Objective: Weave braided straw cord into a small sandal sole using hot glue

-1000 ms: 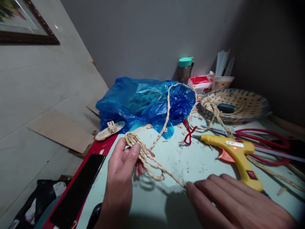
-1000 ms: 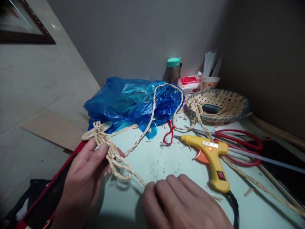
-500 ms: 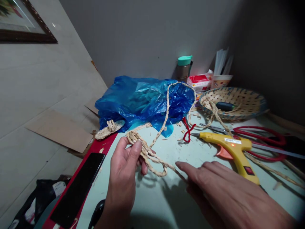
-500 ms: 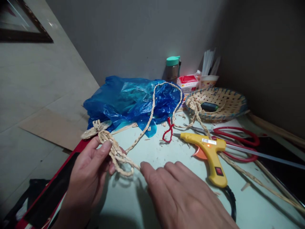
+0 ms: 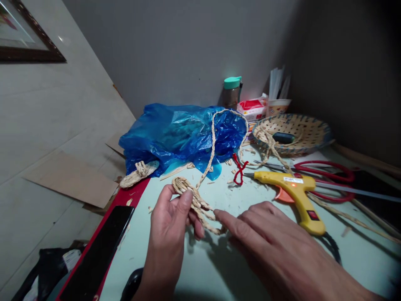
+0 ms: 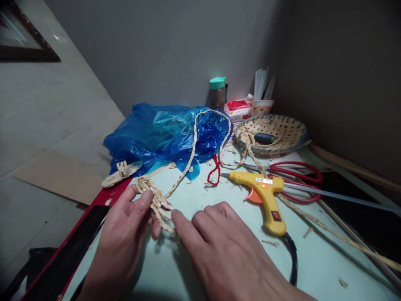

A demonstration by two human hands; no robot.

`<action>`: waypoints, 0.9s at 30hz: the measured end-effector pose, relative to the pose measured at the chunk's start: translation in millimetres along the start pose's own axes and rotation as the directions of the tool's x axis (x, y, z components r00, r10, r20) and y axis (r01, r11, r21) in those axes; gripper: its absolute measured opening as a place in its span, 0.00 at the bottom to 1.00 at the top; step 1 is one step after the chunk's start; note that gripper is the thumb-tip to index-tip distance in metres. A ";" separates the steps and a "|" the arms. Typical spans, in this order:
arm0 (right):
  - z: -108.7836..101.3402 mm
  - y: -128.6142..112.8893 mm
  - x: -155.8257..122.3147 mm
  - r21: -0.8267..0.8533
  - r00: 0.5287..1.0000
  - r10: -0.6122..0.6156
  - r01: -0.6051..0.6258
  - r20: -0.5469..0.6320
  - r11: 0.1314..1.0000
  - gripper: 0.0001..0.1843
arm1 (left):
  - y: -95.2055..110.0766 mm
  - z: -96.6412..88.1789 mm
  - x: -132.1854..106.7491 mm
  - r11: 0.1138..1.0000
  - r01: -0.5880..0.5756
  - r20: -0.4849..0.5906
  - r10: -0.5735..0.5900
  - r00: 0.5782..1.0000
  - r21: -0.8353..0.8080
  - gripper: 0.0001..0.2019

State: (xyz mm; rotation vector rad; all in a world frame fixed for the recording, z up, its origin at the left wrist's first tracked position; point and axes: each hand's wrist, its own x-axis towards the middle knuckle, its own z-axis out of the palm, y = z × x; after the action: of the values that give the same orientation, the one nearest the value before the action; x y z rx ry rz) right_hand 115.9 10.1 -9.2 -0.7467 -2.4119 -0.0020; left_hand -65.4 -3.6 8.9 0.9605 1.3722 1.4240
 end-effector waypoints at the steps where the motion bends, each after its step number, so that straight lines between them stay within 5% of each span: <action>1: -0.6 -0.8 0.2 -0.013 0.999 -0.002 0.001 -0.034 1.000 0.22 | -0.3 0.0 -0.7 1.000 0.003 0.014 -0.003 1.000 -0.002 0.10; 10: -3.0 -0.5 -3.4 0.049 0.993 0.051 -0.046 -0.108 0.998 0.19 | 3.5 1.4 -3.0 0.985 0.131 0.123 -0.117 0.985 -0.109 0.10; 20: 1.5 -5.4 -2.6 -0.042 0.983 0.093 -0.101 -0.159 0.994 0.18 | 5.6 7.7 -7.2 0.988 0.150 0.099 -0.146 0.984 -0.031 0.11; 27: 17.2 -3.9 0.3 0.064 0.971 0.130 -0.119 -0.203 0.991 0.21 | 3.9 11.2 -8.4 0.984 0.174 0.118 -0.178 0.977 0.042 0.13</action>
State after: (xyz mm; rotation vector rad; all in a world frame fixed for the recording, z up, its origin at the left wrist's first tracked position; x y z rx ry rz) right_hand 104.2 10.0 -22.4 -0.8309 -2.1578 0.0311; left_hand -52.7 -8.2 14.2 0.9066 1.3576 1.1963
